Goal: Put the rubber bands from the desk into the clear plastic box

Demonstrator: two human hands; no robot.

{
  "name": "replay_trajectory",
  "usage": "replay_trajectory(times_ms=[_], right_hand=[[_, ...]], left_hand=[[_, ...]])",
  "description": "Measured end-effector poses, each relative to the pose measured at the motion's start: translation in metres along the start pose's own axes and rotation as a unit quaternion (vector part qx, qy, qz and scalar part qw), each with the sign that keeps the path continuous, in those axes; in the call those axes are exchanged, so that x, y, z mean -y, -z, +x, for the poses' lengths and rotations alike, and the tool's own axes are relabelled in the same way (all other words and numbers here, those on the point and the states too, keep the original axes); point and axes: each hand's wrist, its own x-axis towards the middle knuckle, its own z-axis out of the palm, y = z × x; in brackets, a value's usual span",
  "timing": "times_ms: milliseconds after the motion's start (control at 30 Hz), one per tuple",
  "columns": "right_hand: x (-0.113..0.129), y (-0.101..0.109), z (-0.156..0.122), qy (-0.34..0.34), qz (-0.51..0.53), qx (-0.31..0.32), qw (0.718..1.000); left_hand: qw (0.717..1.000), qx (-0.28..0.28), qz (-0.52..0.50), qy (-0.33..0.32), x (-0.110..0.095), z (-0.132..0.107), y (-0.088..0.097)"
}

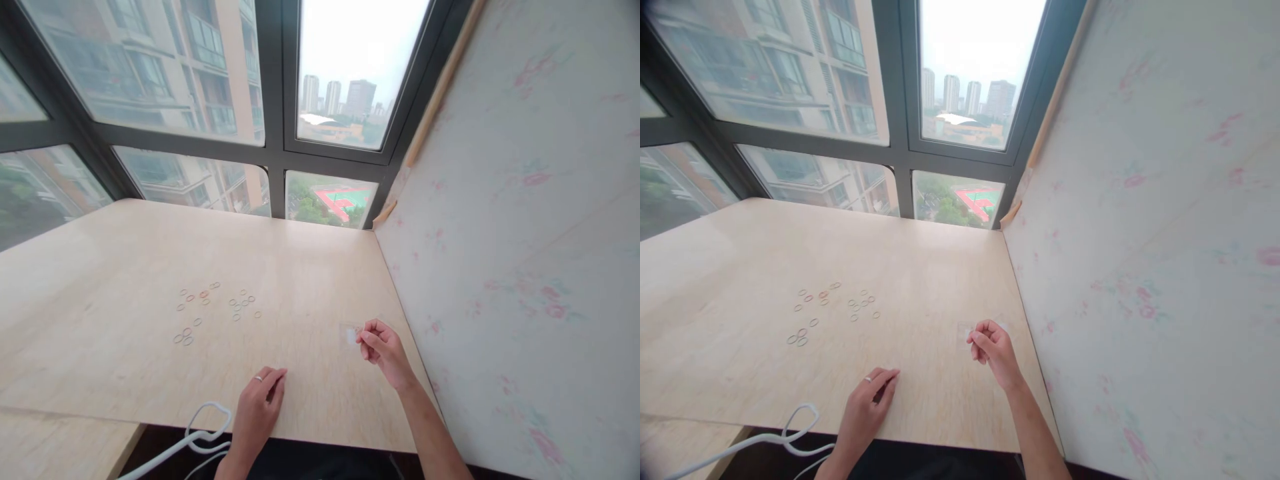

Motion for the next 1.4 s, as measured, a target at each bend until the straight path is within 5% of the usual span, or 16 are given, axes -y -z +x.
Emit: replay_trajectory(times_ms=[333,667,1000,1167,1400], right_hand=[[-0.007,0.024,0.005,0.0,0.09,-0.067,0.994],[-0.009,0.03,0.017,0.049,-0.19,-0.06,0.979],[-0.003,0.036,0.029,0.118,-0.432,-0.065,0.892],[-0.002,0.038,0.035,0.143,-0.497,-0.04,0.855],[-0.003,0.041,0.036,0.127,-0.521,-0.023,0.844]], left_hand=[[1.0,0.01,0.024,-0.007,0.003,-0.001,-0.002],[1.0,0.003,0.02,-0.017,0.0,-0.001,-0.001],[1.0,0.008,0.021,-0.013,0.003,-0.005,-0.002],[1.0,-0.004,0.022,-0.009,0.0,-0.004,-0.001],[1.0,-0.006,0.012,-0.015,-0.001,-0.003,0.0]])
